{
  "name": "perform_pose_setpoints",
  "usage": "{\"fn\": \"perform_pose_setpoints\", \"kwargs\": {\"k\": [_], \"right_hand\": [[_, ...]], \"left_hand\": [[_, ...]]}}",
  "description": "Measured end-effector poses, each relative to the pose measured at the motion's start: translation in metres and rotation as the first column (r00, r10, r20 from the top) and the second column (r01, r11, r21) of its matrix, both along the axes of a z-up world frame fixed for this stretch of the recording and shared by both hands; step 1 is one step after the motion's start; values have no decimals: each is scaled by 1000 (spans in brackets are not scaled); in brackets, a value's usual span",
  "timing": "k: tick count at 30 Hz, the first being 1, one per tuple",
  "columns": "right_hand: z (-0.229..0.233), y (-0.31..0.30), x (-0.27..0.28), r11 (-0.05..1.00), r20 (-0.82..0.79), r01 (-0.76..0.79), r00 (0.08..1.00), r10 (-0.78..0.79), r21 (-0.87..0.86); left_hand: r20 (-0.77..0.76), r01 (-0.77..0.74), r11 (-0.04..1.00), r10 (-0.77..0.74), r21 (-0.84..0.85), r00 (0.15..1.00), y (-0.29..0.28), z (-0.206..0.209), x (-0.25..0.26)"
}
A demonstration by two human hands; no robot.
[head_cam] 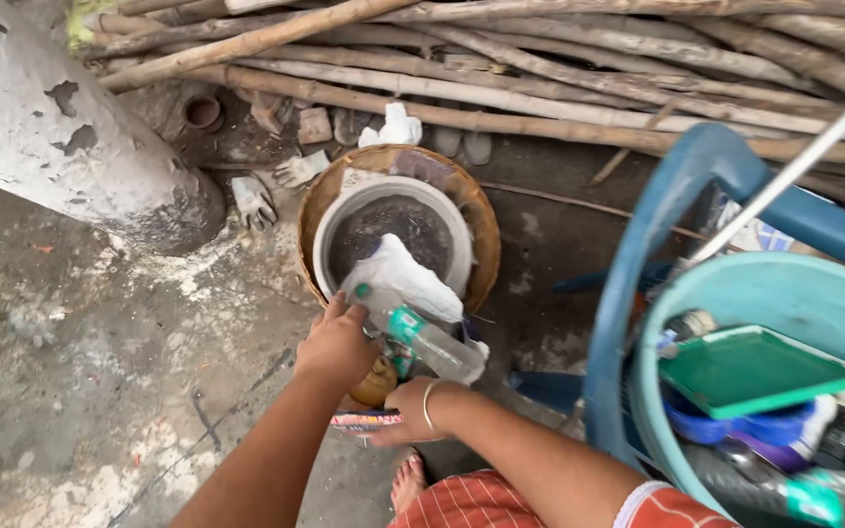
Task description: Sorting through various plastic bottles, containers, and household items, moving them between bags and buckets.
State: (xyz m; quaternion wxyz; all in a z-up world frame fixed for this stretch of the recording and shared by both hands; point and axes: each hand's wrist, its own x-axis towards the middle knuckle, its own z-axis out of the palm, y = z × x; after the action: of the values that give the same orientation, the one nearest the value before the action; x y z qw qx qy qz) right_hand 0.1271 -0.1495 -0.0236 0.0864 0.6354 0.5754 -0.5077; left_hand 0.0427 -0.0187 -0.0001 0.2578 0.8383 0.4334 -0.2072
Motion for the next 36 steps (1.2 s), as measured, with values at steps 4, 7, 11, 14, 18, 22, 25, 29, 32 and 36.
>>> {"fn": "perform_pose_setpoints", "kwargs": {"k": [4, 7, 11, 14, 18, 22, 25, 29, 32, 36], "right_hand": [[-62, -47, -5, 938, 302, -152, 952, 54, 312], [-66, -54, -1, 989, 152, 44, 986, -65, 139], [-58, -53, 12, 987, 92, 20, 995, -35, 157], [-42, -42, 17, 969, 74, 113, 988, -132, 222], [11, -45, 28, 864, 31, 314, 935, -354, 393], [17, -79, 62, 502, -231, 492, 838, -494, 711], [46, -117, 95, 60, -652, 863, 423, -629, 502], [42, -183, 160, -318, -755, 861, 110, -646, 398], [30, -249, 212, -353, -565, 725, 60, -823, 591], [-13, -329, 260, 419, 272, 606, 323, -907, 676]], "left_hand": [[-38, 25, 999, -26, -26, 999, -17, 11, 4], [-40, -21, 998, 19, -65, 999, -24, 7, -6], [-14, 8, 998, -9, -55, 1000, -24, -28, -21], [-25, -19, 998, 18, -56, 1000, -28, -19, -17], [-42, -25, 997, 22, -70, 999, -35, 8, 5], [235, 33, 997, -49, 72, 971, -46, 10, 40], [509, -188, 976, 105, 114, 855, -75, 71, 85], [758, -187, 966, -14, 178, 652, -108, 106, 139], [793, -99, 972, -114, 215, 598, -135, 107, 171], [767, 120, 969, -245, 216, 594, -166, 108, 199]]}}
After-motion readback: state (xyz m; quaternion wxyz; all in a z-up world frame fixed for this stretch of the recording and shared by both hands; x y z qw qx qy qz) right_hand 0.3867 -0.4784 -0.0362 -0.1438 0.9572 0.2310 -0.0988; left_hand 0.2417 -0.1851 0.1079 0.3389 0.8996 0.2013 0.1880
